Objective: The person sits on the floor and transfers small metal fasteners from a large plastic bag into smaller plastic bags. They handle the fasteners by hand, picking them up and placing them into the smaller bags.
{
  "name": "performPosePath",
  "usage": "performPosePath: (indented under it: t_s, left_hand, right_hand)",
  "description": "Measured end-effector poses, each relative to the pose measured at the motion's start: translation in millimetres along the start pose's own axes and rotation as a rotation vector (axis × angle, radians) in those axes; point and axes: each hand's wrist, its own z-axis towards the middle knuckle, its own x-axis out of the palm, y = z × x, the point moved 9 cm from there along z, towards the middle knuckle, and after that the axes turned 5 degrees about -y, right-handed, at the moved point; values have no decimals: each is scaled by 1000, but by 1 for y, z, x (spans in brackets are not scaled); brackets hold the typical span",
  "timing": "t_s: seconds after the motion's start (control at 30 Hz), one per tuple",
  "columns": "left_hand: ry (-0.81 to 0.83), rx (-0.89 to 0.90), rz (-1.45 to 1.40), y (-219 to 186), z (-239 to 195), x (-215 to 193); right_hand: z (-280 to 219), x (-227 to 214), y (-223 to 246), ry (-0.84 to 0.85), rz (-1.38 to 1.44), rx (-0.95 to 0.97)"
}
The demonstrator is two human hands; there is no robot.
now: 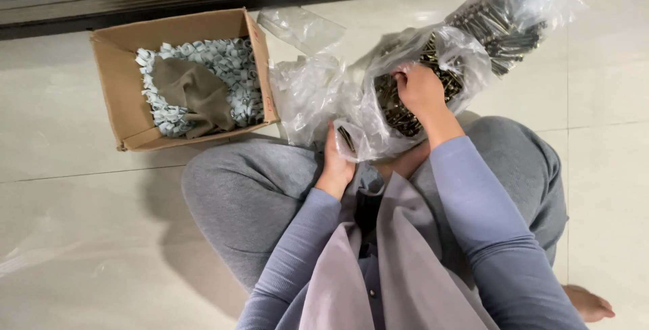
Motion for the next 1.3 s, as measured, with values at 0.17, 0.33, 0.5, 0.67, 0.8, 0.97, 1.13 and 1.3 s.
performPosePath:
  t_s: [0.17,0.33,0.5,0.67,0.8,0.97,1.13,1.3]
  left_hand:
    - [44,1,-5,9,19,-18]
    - [13,-17,-22,7,15,-16]
    - [0,-26,16,5,12,-12]
    - [-1,-25,19,5,16,-16]
    - [-4,-60,18,5,14,-13]
    - [8,-37,57,-11,-13,13]
    - [10,-40,41,-3,-17,16]
    - [31,4,29,13,34,-22]
  right_hand:
    - [-10,-4,48,77,-643,-141]
    - [-9,-20,83,25,-763,-226]
    - [-13,-40,98,-133,-781,-305]
    - [2,20,32,-205,-671,-346]
    - [-8,-20,48,-281,-269,-178]
    - [-39,-81,94,-244,236,-165]
    - [-80,-101,121,-415,646,-292]
    - [-106,-112,161,-607,580,-514]
